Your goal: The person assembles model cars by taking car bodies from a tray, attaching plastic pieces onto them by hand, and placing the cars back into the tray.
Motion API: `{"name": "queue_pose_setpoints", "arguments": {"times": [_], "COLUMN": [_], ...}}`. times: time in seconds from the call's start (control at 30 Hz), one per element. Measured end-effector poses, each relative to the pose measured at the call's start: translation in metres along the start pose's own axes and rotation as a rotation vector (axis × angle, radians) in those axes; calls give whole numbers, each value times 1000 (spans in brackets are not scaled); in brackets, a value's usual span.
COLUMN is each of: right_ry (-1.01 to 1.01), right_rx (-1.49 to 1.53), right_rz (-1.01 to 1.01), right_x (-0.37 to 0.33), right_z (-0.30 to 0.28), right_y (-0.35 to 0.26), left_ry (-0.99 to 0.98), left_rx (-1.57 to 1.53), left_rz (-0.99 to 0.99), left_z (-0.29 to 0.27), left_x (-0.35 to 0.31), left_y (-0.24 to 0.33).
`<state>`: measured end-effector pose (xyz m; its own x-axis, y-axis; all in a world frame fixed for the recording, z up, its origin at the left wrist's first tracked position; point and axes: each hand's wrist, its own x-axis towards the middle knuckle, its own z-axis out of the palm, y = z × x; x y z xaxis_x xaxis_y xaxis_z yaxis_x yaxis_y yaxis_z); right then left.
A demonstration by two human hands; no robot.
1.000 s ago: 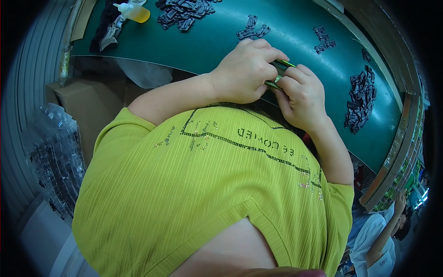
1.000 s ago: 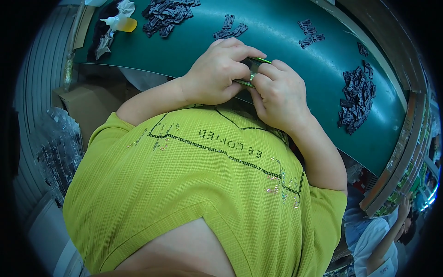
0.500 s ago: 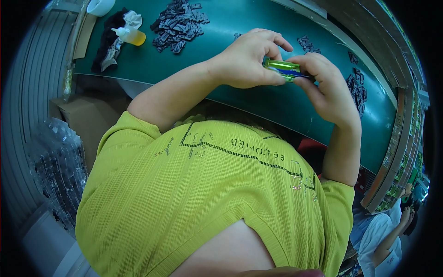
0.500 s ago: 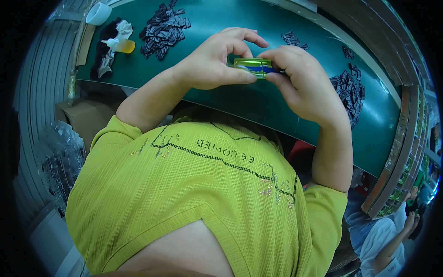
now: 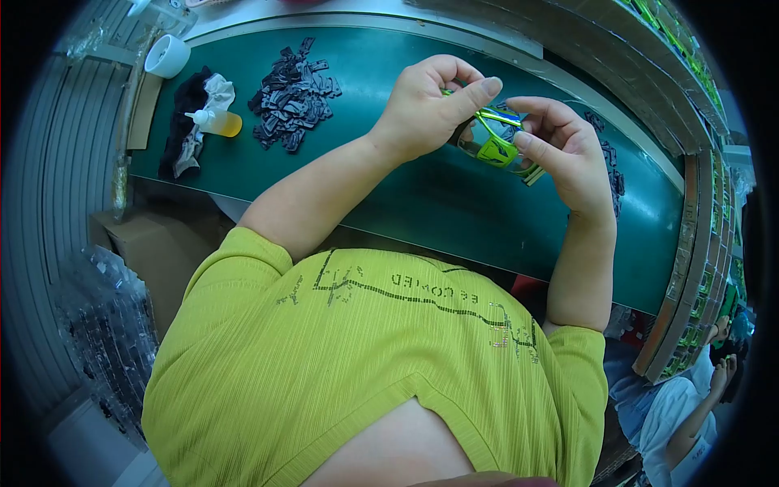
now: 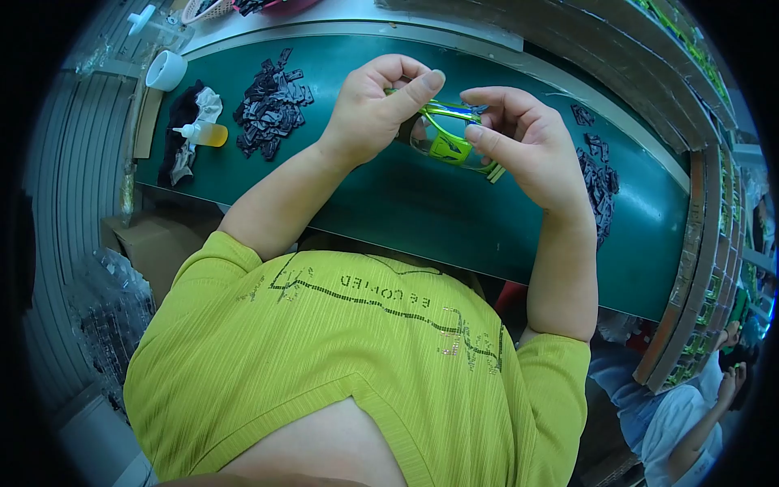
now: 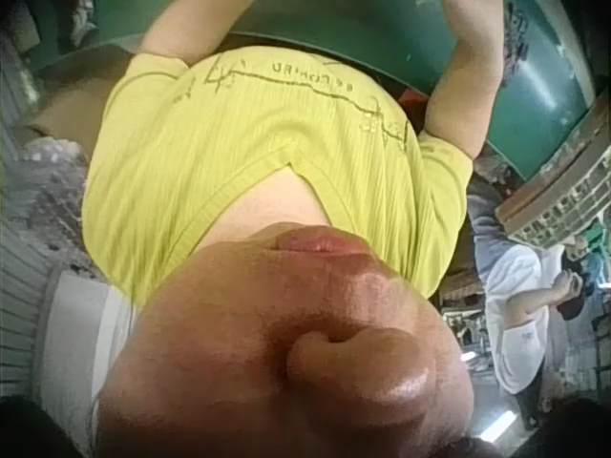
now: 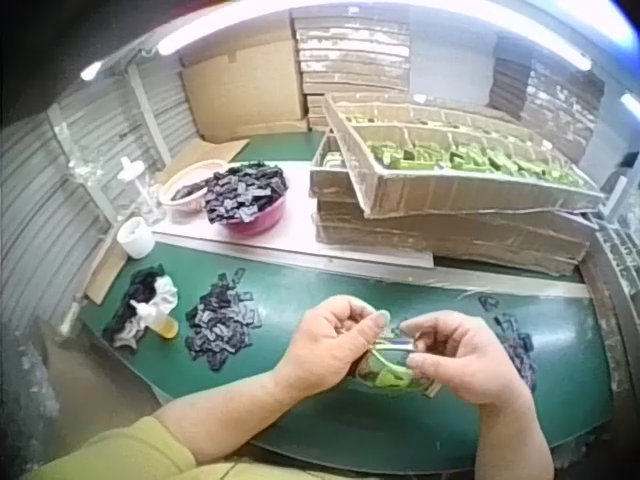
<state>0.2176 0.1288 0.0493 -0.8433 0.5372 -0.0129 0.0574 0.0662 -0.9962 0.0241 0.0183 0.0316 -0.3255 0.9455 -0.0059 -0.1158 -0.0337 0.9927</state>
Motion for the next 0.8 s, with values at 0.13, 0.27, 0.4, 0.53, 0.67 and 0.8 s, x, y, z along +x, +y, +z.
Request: {"name": "queue_pose_setpoints", "arguments": {"times": [0.13,0.27,0.4,0.53,0.67,0.8], "right_ry": [43,45,62,-33,-44,-3], "right_rx": [-237,-356,-526,-677,-570,-392], "right_rz": [-49,-170,-248,-440,-397,-316], "right_x": [2,1,4,4,2,2], "right_z": [6,10,10,11,11,7], "right_y": [4,5,8,12,5,8], "left_ry": [-22,-190,-96,-200,-331,-278], "left_rx": [-28,-101,-271,-221,-422,-503], "left_rz": [-115,-305,-259,-422,-544,-547], "left_z": [-5,-5,-5,-8,-16,-12], "left_x": [10,5,-3,-6,-10,-12], "left_y": [-3,-4,-7,-6,-2,0]}}
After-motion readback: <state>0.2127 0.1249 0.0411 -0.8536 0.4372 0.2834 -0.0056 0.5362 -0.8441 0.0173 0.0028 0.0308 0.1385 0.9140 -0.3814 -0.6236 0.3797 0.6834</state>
